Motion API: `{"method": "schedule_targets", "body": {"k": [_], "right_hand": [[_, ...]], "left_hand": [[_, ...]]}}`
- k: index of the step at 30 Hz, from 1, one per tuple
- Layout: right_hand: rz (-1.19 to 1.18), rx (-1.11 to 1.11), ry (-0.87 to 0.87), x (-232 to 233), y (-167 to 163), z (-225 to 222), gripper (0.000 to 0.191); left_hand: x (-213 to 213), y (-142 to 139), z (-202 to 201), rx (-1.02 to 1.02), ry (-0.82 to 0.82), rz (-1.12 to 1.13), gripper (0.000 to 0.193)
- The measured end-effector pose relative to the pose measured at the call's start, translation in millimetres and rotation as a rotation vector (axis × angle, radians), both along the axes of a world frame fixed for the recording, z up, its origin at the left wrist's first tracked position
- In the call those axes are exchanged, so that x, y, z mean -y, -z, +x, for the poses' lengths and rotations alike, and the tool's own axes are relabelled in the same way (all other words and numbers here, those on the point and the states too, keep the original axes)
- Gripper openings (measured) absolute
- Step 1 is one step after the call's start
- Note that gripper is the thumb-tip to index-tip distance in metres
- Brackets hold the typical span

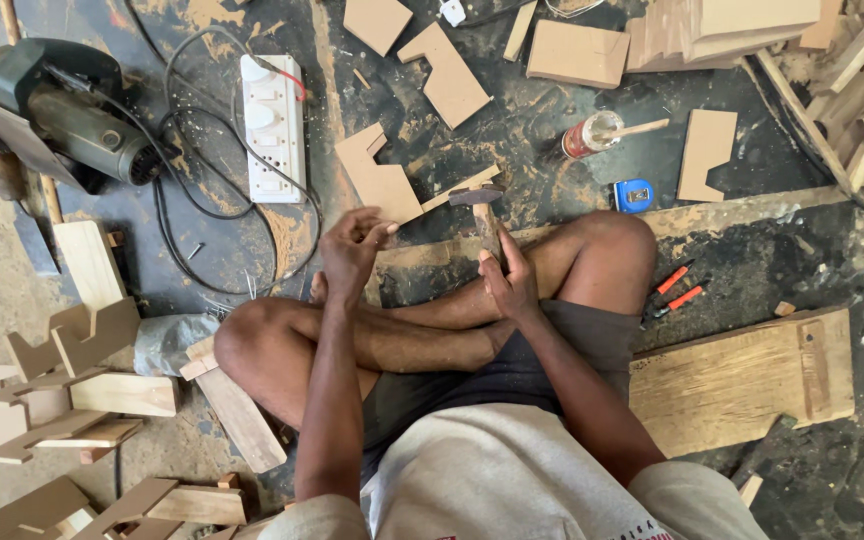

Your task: The person sits on the floor and assembles small wooden pieces by applying glue and hammering nails. They handle multiple cut wooden parts, a hammer, nails, and a glue container, joining components together one at a time.

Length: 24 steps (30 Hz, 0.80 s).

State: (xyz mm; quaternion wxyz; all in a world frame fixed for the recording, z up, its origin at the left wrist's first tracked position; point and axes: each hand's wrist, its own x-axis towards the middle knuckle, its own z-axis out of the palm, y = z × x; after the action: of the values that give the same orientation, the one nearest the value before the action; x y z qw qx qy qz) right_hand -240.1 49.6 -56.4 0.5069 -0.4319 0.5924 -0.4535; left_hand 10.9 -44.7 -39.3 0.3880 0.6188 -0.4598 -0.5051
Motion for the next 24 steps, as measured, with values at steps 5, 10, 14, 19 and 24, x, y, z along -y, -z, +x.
{"method": "schedule_targets", "body": {"k": [5, 10, 14, 19, 24], "right_hand": [[-0.003, -0.006, -0.012, 2, 1, -4, 0.062], [0.015, -0.015, -0.01, 7, -9, -17, 0.061], [-0.003, -0.017, -0.029, 4, -16, -35, 0.062], [0.002, 0.012, -0.012, 6, -6, -34, 0.063], [0.027, 0.009, -0.008, 24, 0, -36, 0.062]], "left_hand": [[-5, 11, -9, -0.029, 0.032, -0.053, 0.017], [5, 14, -27, 0.057, 0.001, -0.183, 0.012], [2, 9, -46, 0.221, 0.041, -0.418, 0.015], [5, 13, -46, 0.342, 0.082, -0.441, 0.016], [23, 19, -55, 0.353, 0.116, -0.637, 0.018]]}}
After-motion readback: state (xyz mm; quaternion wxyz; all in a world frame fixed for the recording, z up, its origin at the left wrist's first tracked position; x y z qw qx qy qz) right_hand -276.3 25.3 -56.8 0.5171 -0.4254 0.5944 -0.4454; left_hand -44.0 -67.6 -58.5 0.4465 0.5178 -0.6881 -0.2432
